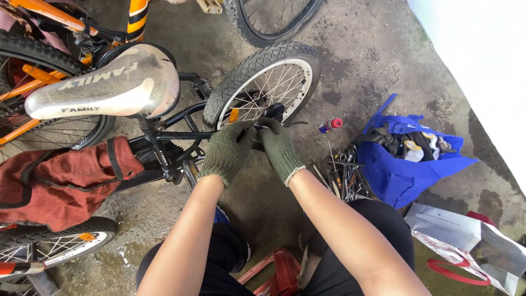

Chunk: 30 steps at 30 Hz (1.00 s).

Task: The person removes the rear brake assembly from a bicycle using a wrench. They then detach the brake cable from the assembly and reattach it to the brake arm, securing it with a bolt. Finally, they use the wrench to tighten the bolt on the brake assembly.

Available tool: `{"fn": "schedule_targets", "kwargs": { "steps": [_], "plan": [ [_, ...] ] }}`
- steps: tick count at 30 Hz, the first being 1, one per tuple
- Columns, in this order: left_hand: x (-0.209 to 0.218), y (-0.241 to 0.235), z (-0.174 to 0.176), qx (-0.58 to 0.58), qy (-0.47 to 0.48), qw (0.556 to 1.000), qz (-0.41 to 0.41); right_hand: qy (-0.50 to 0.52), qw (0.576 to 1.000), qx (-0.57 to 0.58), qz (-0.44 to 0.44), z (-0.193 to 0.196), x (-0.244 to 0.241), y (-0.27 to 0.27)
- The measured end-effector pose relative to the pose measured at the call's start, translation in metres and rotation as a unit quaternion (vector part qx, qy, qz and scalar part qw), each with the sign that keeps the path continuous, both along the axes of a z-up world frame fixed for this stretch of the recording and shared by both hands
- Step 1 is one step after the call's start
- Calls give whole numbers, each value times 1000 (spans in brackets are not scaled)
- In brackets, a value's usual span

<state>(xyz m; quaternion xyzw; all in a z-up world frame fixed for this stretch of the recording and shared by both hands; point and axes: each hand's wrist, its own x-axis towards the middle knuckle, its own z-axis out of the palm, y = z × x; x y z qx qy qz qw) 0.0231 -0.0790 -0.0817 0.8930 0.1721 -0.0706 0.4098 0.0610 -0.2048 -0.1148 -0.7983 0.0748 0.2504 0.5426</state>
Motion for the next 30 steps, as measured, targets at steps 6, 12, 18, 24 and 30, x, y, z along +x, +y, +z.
{"fn": "schedule_targets", "kwargs": {
  "steps": [6,12,18,24,30],
  "plan": [
    [-8,11,-14,23,17,997,-77,181,932,207,-236,-64,5,4],
    [-18,8,57,-48,122,991,-28,197,910,215,-295,-87,-4,18],
    [-32,34,-72,181,90,963,-180,166,949,108,-246,-142,-20,26],
    [-11,58,-92,325,-114,928,-140,185,945,139,-233,-170,-24,8],
    [-18,57,-65,338,-210,915,-73,200,970,10,-138,-222,-3,-28]
  ]
}}
